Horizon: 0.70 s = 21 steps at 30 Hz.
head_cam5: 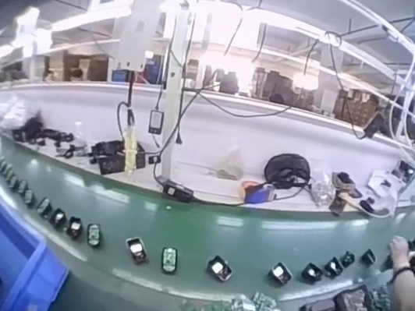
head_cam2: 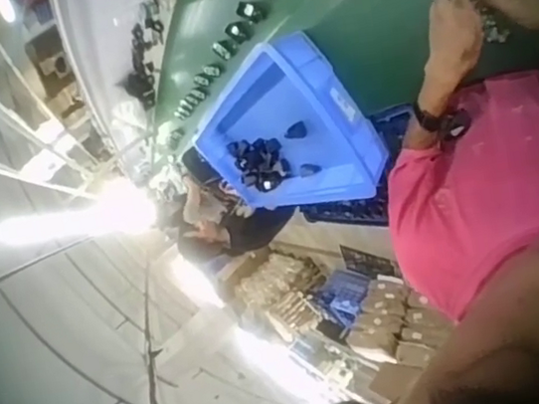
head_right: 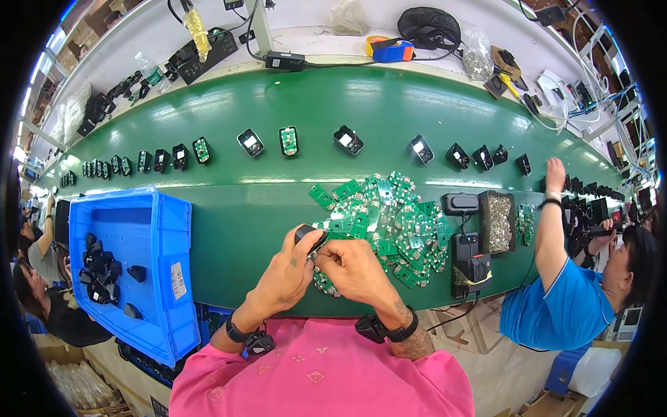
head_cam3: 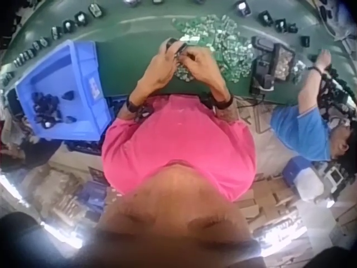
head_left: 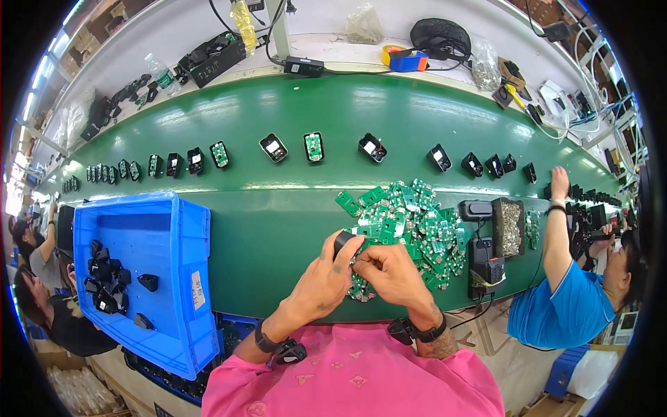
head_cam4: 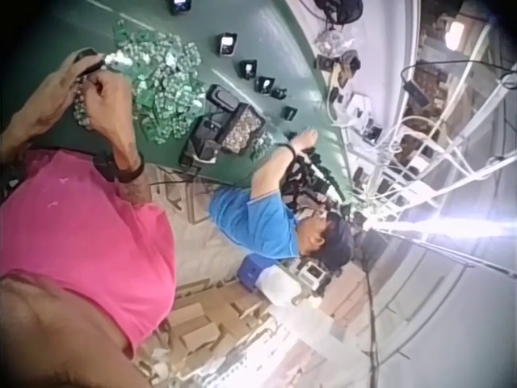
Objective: The person assembles electronic devices by hand, picking up a circuit board and a black plastic housing, fitting the board into the housing, and placing the assembled unit onto the conveyor belt.
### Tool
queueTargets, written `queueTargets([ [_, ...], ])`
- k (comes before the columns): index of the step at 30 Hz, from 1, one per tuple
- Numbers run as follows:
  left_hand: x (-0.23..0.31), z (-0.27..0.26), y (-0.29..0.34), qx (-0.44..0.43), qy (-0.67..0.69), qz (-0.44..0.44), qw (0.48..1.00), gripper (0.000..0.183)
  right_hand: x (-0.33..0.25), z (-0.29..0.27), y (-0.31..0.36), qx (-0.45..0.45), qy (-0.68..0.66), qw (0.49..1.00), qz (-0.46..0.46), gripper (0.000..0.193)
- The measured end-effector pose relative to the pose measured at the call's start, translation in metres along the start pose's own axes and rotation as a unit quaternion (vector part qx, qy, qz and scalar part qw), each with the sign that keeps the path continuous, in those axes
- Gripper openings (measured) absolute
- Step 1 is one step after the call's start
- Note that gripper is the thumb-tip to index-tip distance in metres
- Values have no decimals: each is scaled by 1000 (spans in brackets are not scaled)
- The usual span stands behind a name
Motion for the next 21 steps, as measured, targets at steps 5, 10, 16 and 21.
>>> queueTargets([
  [5, -14, 7, -7, 27, 109, -56, 992, 58, 11, 3, 4, 71, -14, 997, -6, 17],
  [10, -24, -4, 7, 75, 330, -193, 921, 52, 17, 11, 2, 95, -33, 995, 9, 22],
  [16, -29, -3, 3, 12, 359, -203, 911, 69, 35, 14, 2, 96, -216, 970, 56, 15],
  [21, -21, 6, -7, 19, 340, -213, 916, 61, 35, 18, 7, 102, -296, 949, 29, 14],
])
Point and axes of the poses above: each hand's wrist, its own y-axis away from the middle knuckle, its own z-axis out of the palm, x = y × z, the point moved 3 cm from there along -y, towards the middle knuckle, and after that the axes turned 10 degrees about x, right-handed, at the moved point
